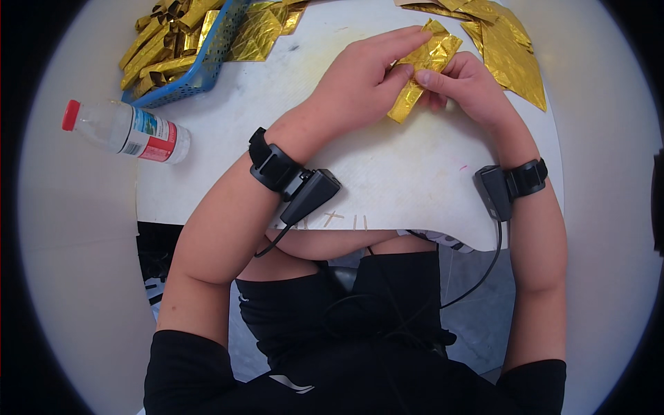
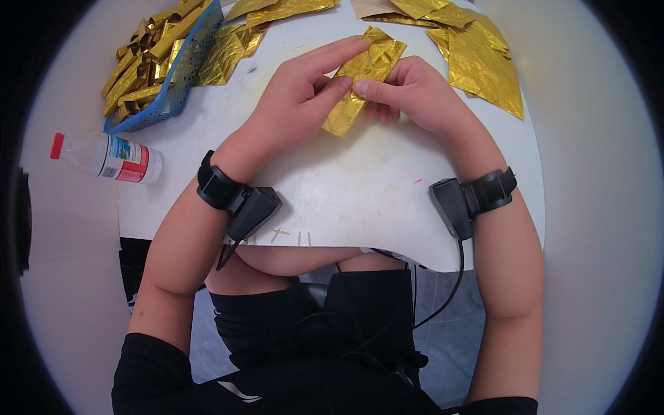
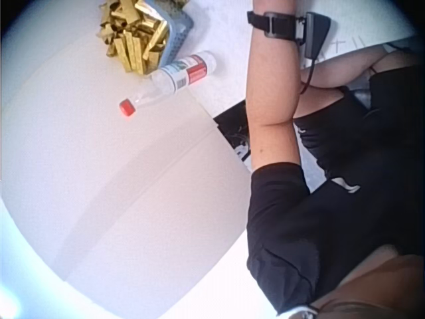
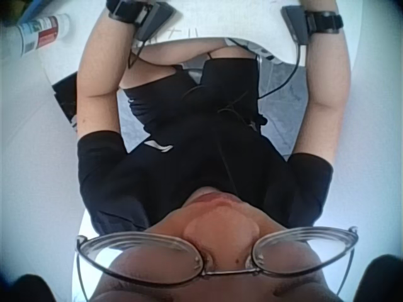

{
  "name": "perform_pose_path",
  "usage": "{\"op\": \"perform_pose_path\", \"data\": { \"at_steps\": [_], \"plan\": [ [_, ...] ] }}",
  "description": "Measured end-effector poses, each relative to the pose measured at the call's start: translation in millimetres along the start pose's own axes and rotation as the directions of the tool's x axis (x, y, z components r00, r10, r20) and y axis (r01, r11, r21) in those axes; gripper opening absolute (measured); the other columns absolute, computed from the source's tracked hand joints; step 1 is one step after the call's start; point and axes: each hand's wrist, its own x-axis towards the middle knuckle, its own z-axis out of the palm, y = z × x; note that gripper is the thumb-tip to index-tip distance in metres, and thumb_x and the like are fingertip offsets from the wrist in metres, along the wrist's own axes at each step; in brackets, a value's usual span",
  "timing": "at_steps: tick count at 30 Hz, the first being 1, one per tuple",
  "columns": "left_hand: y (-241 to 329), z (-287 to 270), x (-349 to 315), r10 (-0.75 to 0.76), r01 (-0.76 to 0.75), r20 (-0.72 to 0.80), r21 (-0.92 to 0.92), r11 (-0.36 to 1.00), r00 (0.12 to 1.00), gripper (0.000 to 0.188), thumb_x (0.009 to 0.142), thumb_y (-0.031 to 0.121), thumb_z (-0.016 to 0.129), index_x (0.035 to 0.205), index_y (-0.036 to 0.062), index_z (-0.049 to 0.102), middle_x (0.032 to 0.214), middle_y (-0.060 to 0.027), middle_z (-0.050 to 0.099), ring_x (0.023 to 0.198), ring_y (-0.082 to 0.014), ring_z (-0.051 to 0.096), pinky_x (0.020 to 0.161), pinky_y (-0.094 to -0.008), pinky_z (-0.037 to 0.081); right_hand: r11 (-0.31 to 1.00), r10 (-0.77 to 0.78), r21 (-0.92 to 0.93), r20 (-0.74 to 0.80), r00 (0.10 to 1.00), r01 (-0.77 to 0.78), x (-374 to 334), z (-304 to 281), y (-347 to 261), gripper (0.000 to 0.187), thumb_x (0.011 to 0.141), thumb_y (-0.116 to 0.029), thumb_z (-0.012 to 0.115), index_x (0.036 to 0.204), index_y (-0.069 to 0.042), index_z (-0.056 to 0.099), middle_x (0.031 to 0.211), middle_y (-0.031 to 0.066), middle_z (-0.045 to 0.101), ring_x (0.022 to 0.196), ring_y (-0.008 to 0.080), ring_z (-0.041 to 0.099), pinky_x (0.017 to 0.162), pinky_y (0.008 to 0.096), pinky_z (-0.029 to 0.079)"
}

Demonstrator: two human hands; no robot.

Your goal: Folding small rectangular sheets of gold-colored paper into narrow strips or smaller folds.

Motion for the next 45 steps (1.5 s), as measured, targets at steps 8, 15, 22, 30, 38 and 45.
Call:
{"op": "perform_pose_path", "data": {
  "at_steps": [8, 15, 22, 30, 38, 45],
  "plan": [
    [2.9, -0.3, 0.8, -0.008, 0.008, 0.007, 0.026, 1.0, 1.0, 0.053, 0.101, -0.003, 0.057, 0.153, 0.0088, 0.056, 0.154, -0.0154, 0.058, 0.112, -0.0142, 0.065, 0.087, -0.03, 0.058, 0.999, 0.04, -0.026, 0.001, 0.999, -0.04, -0.1, 3.8, -0.3, 0.036, 0.104, -0.038, 0.069, 0.097, -0.003, 0.076, 0.077, 0.0001, 0.069, 0.067, 0.0067, 0.061, 0.063, 0.024, 0.048],
    [4.2, -0.2, 2.1, 0.001, 0.0, -0.047, 0.023, 1.0, 0.999, 0.053, 0.101, -0.001, 0.058, 0.153, 0.0079, 0.055, 0.154, -0.0142, 0.058, 0.099, -0.012, 0.068, 0.079, -0.0276, 0.057, 0.997, 0.076, -0.027, -0.036, 0.996, -0.077, 0.3, 7.6, -1.1, 0.042, 0.108, -0.041, 0.061, 0.093, -0.003, 0.071, 0.077, 0.001, 0.067, 0.065, 0.0079, 0.059, 0.064, 0.0251, 0.048],
    [0.3, -0.4, 1.2, -0.175, 0.169, -0.065, -0.086, 0.982, 0.982, 0.053, 0.102, 0.001, 0.059, 0.154, 0.0082, 0.054, 0.138, -0.0066, 0.068, 0.075, -0.0059, 0.063, 0.068, -0.0257, 0.053, 0.994, 0.109, -0.015, -0.026, 0.994, -0.109, 1.6, 1.4, -4.0, 0.04, 0.107, -0.039, 0.063, 0.089, -0.004, 0.071, 0.074, 0.0002, 0.067, 0.065, 0.0073, 0.058, 0.063, 0.0233, 0.047],
    [5.6, -4.8, 0.4, -0.216, 0.221, 0.047, -0.179, 0.959, 0.975, 0.064, 0.1, 0.005, 0.064, 0.161, 0.0102, 0.045, 0.125, -0.0064, 0.067, 0.079, -0.007, 0.063, 0.072, -0.0244, 0.052, 0.995, 0.075, -0.058, -0.125, 0.989, -0.083, 2.5, 3.9, 3.3, 0.036, 0.108, -0.036, 0.062, 0.093, -0.006, 0.073, 0.075, -0.0016, 0.067, 0.066, 0.0062, 0.055, 0.063, 0.0236, 0.045],
    [7.6, -3.6, -0.1, -0.085, 0.092, 0.045, -0.188, 0.978, 0.995, 0.064, 0.094, -0.004, 0.061, 0.156, 0.0074, 0.049, 0.156, -0.0104, 0.047, 0.087, -0.0077, 0.068, 0.074, -0.0244, 0.057, 0.999, 0.035, -0.018, -0.146, 0.989, -0.038, 4.5, 0.9, 4.5, 0.036, 0.108, -0.037, 0.062, 0.092, -0.006, 0.071, 0.075, -0.0015, 0.067, 0.068, 0.0062, 0.055, 0.063, 0.0237, 0.044],
    [7.4, -0.6, 1.0, -0.066, 0.065, -0.001, -0.16, 0.985, 0.998, 0.061, 0.094, -0.01, 0.059, 0.152, 0.0053, 0.053, 0.152, -0.0095, 0.05, 0.089, -0.0086, 0.069, 0.071, -0.0232, 0.056, 0.998, 0.024, -0.051, -0.142, 0.99, -0.031, 3.3, 1.9, 2.6, 0.035, 0.108, -0.037, 0.064, 0.094, -0.006, 0.072, 0.074, -0.0012, 0.068, 0.066, 0.0062, 0.056, 0.062, 0.0232, 0.044]
  ]
}}
